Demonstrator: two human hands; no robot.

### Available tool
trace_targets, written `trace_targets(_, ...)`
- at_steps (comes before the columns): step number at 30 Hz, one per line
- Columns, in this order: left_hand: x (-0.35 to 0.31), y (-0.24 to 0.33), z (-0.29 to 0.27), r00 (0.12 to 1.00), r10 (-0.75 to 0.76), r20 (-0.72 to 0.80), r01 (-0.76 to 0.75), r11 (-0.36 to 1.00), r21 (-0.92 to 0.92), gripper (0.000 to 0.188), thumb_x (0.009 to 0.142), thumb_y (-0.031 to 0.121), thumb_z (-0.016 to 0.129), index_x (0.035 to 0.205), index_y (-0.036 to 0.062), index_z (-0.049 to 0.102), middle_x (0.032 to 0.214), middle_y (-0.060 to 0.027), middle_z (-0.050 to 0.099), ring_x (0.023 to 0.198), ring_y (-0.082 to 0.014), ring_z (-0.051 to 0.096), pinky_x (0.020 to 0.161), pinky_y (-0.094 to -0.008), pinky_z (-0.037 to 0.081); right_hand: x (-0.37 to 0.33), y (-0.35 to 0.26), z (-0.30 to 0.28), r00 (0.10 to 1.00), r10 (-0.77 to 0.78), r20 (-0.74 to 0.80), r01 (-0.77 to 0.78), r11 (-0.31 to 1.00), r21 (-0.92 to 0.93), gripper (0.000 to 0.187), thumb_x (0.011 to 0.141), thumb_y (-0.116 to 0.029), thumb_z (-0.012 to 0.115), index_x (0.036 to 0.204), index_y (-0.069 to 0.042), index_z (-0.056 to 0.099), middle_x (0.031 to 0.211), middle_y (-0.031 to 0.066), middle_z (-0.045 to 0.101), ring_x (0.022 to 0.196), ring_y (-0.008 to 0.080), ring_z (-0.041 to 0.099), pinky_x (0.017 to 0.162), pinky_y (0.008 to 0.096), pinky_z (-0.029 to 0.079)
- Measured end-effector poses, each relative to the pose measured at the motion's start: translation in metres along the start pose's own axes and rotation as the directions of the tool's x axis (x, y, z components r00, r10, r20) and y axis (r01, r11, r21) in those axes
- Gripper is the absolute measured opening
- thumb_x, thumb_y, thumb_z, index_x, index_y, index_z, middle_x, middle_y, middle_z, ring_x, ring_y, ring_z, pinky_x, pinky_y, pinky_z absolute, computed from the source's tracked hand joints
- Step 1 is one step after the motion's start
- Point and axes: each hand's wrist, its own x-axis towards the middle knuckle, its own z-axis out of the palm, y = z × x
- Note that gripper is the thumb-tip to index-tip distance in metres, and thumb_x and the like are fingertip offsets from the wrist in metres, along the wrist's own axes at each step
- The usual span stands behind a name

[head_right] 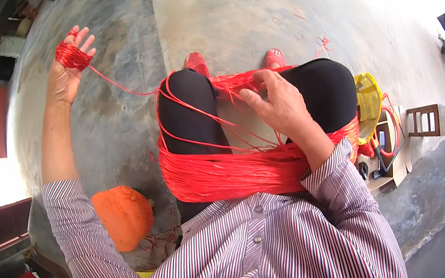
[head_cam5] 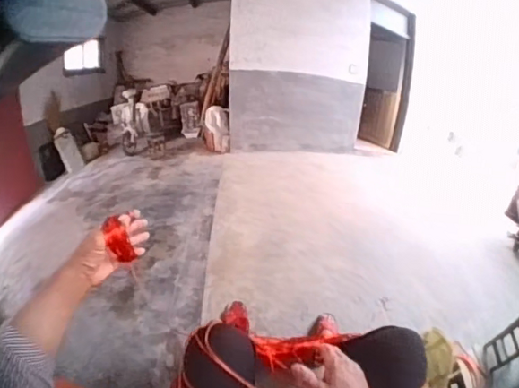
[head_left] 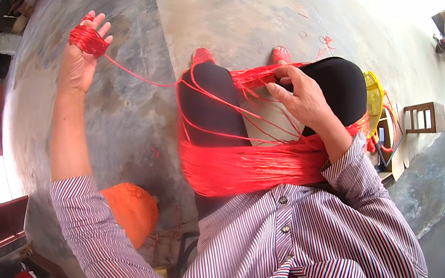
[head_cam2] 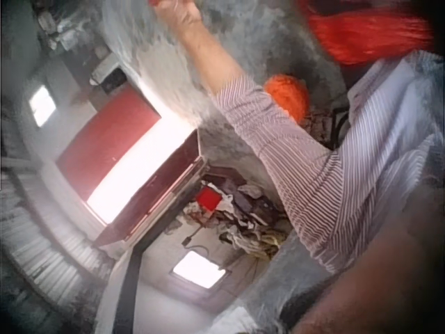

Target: The person winds red plastic fiber into a ball by hand.

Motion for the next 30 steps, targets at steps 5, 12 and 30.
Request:
trace_targets(5,0.006,-0.008,0.013,1.0,-0.023,0.014,0.023,0.999,-0.027,0.053,0.089,0.024,0.065,0.132,0.0009,0.045,0.139,-0.0179,0.044,0.126,-0.0306,0.048,0.097,-0.039,0.046,-0.008,0.045,0.041,0.947,0.095,0.306,-0.008,0.962,-0.273,0.083,0.089,-0.064,0.042,0.134,0.005,0.04,0.121,0.0282,0.056,0.118,0.0394,0.052,0.096,0.0448,0.042)
trace_targets(12,0.0,-0.027,0.007,0.998,-0.053,0.017,0.054,0.995,-0.078,0.056,0.09,0.025,0.063,0.135,-0.0001,0.042,0.139,-0.0181,0.045,0.128,-0.0327,0.046,0.1,-0.0391,0.046,0.007,0.053,0.026,0.93,0.325,0.174,-0.291,0.937,-0.192,0.088,0.087,-0.067,0.045,0.13,0.009,0.04,0.117,0.029,0.059,0.112,0.0411,0.056,0.093,0.0448,0.045)
trace_targets(30,-0.014,-0.04,-0.016,0.999,-0.042,0.015,0.043,0.988,-0.151,0.059,0.088,0.023,0.064,0.136,-0.0005,0.041,0.14,-0.0186,0.044,0.128,-0.0318,0.046,0.101,-0.0407,0.045,0.043,-0.11,0.043,0.902,-0.139,0.409,-0.19,0.722,0.665,0.026,0.092,-0.029,0.06,0.097,-0.003,0.059,0.072,0.0004,0.054,0.059,0.0102,0.048,0.052,0.0244,0.038)
